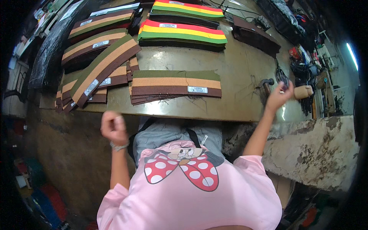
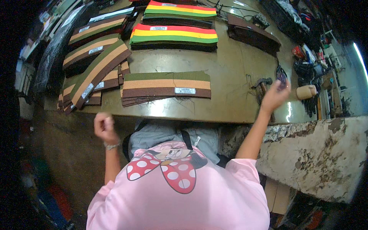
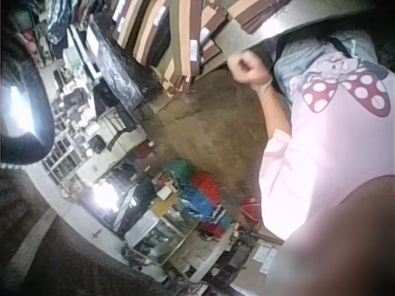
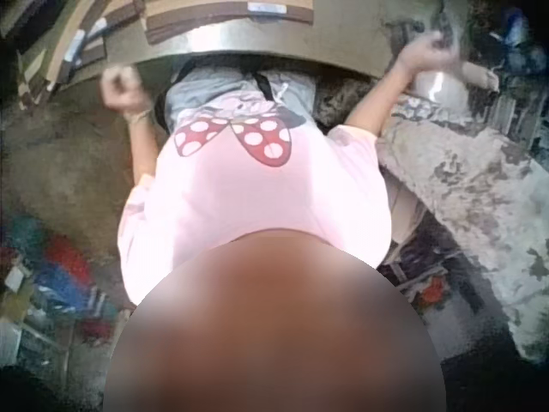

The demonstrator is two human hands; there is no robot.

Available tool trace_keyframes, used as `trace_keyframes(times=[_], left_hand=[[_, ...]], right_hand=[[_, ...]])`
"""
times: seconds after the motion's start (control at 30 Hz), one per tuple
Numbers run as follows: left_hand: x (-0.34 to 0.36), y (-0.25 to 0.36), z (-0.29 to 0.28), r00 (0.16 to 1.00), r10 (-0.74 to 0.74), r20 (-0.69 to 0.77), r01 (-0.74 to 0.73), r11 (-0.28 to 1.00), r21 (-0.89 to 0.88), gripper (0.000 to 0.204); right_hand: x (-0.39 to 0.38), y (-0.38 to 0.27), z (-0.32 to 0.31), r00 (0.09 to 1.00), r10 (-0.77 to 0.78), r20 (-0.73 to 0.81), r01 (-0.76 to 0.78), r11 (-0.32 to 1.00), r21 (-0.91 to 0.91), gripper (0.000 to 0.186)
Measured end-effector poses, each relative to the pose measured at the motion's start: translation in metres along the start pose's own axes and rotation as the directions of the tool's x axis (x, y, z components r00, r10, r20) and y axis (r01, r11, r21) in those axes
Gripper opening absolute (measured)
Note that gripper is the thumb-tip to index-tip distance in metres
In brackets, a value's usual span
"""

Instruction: The person repeatedly picks up striped fabric pieces, places a small label on each, and uses a purple handheld tool to press the label onto the fabric. They then stack the labeled pieces and continue the process with additional items.

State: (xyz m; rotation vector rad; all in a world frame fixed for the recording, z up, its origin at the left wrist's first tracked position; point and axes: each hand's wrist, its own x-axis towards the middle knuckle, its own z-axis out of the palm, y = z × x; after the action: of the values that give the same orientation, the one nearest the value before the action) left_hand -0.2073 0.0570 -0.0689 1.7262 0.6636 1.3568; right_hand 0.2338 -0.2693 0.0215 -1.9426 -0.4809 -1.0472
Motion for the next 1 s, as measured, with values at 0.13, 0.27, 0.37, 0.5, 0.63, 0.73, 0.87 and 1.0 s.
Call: trace_keyframes(times=[0.13,0.27,0.37,0.5,0.63,0.73,0.87,1.0], left_hand=[[0.039,0.07,0.112,0.69,0.299,0.659,-0.346,0.936,-0.063,0.038],[0.051,0.078,0.154,0.621,0.196,0.759,-0.312,0.95,0.01,0.046],[0.047,0.071,0.16,0.677,0.229,0.7,-0.376,0.924,0.061,0.03],[0.031,0.07,0.158,0.717,0.268,0.643,-0.452,0.882,0.137,0.013],[0.019,0.07,0.15,0.791,0.207,0.576,-0.342,0.93,0.135,0.011],[0.015,0.069,0.148,0.792,0.167,0.587,-0.309,0.939,0.149,0.012],[0.017,0.067,0.149,0.785,0.145,0.602,-0.291,0.945,0.152,0.014],[0.019,0.065,0.15,0.813,0.107,0.573,-0.255,0.949,0.183,0.011]], right_hand=[[-0.019,0.032,0.011,0.979,0.04,0.201,0.023,0.953,-0.302,0.043],[-0.017,0.012,0.011,0.942,0.045,0.334,0.05,0.961,-0.272,0.042],[-0.033,-0.066,0.007,0.94,0.213,0.266,-0.212,0.977,-0.034,0.038],[-0.103,-0.164,0.014,0.755,0.044,0.655,-0.352,0.869,0.348,0.035],[-0.138,-0.182,0.024,0.706,-0.041,0.707,-0.318,0.874,0.368,0.038],[-0.138,-0.177,0.025,0.693,-0.054,0.719,-0.317,0.873,0.371,0.038],[-0.134,-0.18,0.023,0.684,-0.122,0.719,-0.248,0.888,0.387,0.038],[-0.135,-0.182,0.023,0.678,-0.088,0.73,-0.288,0.882,0.374,0.039]])
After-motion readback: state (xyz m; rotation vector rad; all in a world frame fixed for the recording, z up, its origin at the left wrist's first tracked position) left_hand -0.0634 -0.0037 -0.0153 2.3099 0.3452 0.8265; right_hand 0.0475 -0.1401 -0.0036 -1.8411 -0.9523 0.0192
